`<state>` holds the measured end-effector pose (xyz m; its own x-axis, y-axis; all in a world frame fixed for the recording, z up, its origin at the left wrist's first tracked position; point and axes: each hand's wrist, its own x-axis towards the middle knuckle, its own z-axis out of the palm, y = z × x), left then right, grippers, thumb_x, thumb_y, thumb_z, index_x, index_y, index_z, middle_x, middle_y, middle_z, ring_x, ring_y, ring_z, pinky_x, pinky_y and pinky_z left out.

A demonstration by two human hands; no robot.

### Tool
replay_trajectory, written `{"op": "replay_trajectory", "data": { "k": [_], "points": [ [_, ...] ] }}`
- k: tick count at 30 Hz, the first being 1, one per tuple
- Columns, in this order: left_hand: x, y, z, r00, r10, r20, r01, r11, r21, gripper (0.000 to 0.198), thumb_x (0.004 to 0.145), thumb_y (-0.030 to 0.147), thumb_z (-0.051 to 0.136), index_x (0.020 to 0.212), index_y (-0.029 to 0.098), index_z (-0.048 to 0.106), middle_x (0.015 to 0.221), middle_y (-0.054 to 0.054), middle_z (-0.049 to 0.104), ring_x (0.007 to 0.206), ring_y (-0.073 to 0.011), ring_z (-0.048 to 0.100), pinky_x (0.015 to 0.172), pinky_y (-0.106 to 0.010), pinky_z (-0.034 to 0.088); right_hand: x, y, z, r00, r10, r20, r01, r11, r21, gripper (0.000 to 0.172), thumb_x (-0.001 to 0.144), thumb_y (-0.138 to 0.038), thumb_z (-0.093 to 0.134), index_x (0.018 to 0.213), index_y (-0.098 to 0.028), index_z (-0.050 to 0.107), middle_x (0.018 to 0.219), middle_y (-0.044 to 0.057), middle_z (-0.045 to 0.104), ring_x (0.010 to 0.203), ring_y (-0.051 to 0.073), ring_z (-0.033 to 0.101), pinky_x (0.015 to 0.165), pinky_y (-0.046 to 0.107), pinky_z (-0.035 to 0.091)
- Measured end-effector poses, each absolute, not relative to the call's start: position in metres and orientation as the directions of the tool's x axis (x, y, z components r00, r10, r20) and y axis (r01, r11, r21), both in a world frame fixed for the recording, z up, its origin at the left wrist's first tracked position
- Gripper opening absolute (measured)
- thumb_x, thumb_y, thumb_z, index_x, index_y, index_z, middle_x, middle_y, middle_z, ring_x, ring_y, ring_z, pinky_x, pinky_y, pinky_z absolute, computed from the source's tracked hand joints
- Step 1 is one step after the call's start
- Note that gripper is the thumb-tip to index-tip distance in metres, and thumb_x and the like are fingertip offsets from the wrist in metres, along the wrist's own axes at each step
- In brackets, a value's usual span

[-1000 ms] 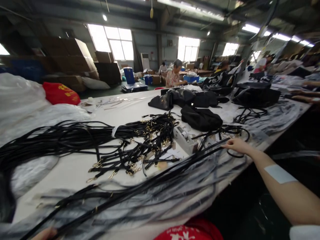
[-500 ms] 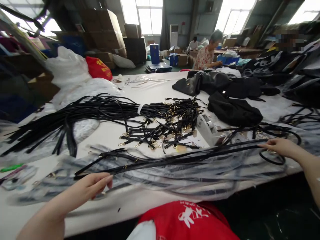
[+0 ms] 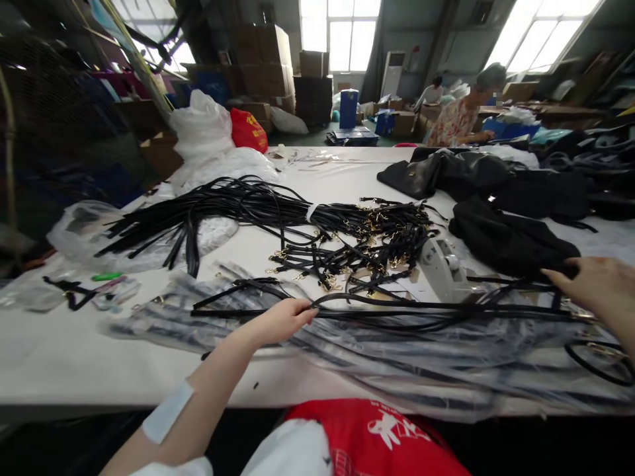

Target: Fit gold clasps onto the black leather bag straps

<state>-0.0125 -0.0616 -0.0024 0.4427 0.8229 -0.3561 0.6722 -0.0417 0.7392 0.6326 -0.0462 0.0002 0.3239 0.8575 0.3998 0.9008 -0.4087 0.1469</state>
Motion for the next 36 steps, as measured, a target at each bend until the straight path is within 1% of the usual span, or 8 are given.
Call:
{"op": "replay_trajectory", "data": {
  "k": [4,10,14,18,23,28,33,36],
  "points": [
    [0.007,-0.061,-0.004,0.48,0.818,-0.315,0.63,-0.072,0.773,0.057,0.095,0.058,0.026,0.072,0.017,0.059,0.064,0.001,0.049,0.059,-0.0148,0.046,0.055,-0.025,0.036,0.476,-0.055,0.006,-0.015,0.878,0.479,0.996,0.057,-0.072,0.044,0.091,-0.046,0.051,0.109,-0.01,0.067,0.117,0.021,0.065,0.112,0.031,0.057,0.099,0.042,0.041],
    [0.042,-0.078,-0.004,0.572,0.798,-0.191,0.641,-0.289,0.711,0.032,0.092,0.038,0.045,0.071,0.018,0.058,0.064,0.001,0.056,0.061,-0.0139,0.046,0.057,-0.024,0.034,0.274,-0.11,-0.014,-0.409,0.825,0.391,0.715,0.555,-0.424,0.039,0.096,-0.037,0.049,0.13,-0.019,0.057,0.132,0.013,0.061,0.124,0.029,0.054,0.112,0.051,0.034],
    [0.035,-0.09,0.003,0.644,0.752,-0.14,0.577,-0.358,0.734,0.016,0.087,0.025,0.051,0.078,0.017,0.063,0.076,-0.001,0.065,0.067,-0.0138,0.051,0.061,-0.023,0.037,0.229,-0.117,-0.032,-0.495,0.852,0.171,0.598,0.477,-0.644,0.033,0.093,-0.036,0.054,0.119,-0.019,0.065,0.109,0.01,0.073,0.096,0.024,0.067,0.086,0.038,0.053],
    [-0.021,-0.086,0.013,0.569,0.782,-0.254,0.645,-0.233,0.728,0.031,0.091,0.04,0.051,0.074,0.017,0.062,0.063,0.003,0.054,0.059,-0.0114,0.043,0.054,-0.022,0.032,0.261,-0.094,-0.036,-0.412,0.911,0.029,0.635,0.309,-0.708,0.022,0.086,-0.039,0.064,0.094,-0.02,0.073,0.085,0.005,0.076,0.075,0.021,0.068,0.067,0.029,0.051],
    [-0.05,-0.086,0.005,0.486,0.816,-0.313,0.656,-0.104,0.747,0.032,0.091,0.04,0.051,0.073,0.016,0.062,0.062,0.004,0.051,0.058,-0.0106,0.042,0.053,-0.021,0.031,0.269,-0.084,-0.03,-0.496,0.861,0.117,0.627,0.448,-0.637,0.024,0.09,-0.039,0.061,0.098,-0.02,0.072,0.094,0.007,0.075,0.086,0.022,0.067,0.077,0.033,0.051],
    [-0.01,-0.092,-0.003,0.643,0.741,-0.194,0.565,-0.289,0.773,0.029,0.091,0.034,0.052,0.072,0.016,0.065,0.062,0.003,0.057,0.059,-0.0105,0.046,0.055,-0.021,0.032,0.218,-0.108,-0.024,-0.657,0.739,0.151,0.576,0.621,-0.531,0.022,0.091,-0.036,0.061,0.103,-0.021,0.072,0.091,0.007,0.075,0.088,0.024,0.066,0.08,0.036,0.05],
    [-0.002,-0.055,-0.009,0.585,0.799,-0.139,0.609,-0.318,0.727,0.041,0.099,0.036,0.037,0.091,0.016,0.071,0.075,-0.002,0.071,0.066,-0.0131,0.06,0.061,-0.021,0.043,0.237,-0.12,-0.008,-0.585,0.781,0.218,0.556,0.582,-0.593,0.017,0.09,-0.035,0.061,0.089,-0.023,0.073,0.077,0.004,0.073,0.074,0.021,0.067,0.067,0.03,0.051],
    [0.005,-0.02,-0.018,0.503,0.859,-0.089,0.691,-0.339,0.639,0.034,0.096,0.033,0.043,0.097,0.016,0.072,0.089,-0.006,0.074,0.077,-0.0172,0.064,0.067,-0.024,0.046,0.261,-0.129,0.007,-0.576,0.758,0.307,0.487,0.62,-0.616,0.011,0.091,-0.028,0.06,0.089,-0.025,0.071,0.078,0.002,0.073,0.082,0.021,0.069,0.083,0.032,0.053]
  ]
}}
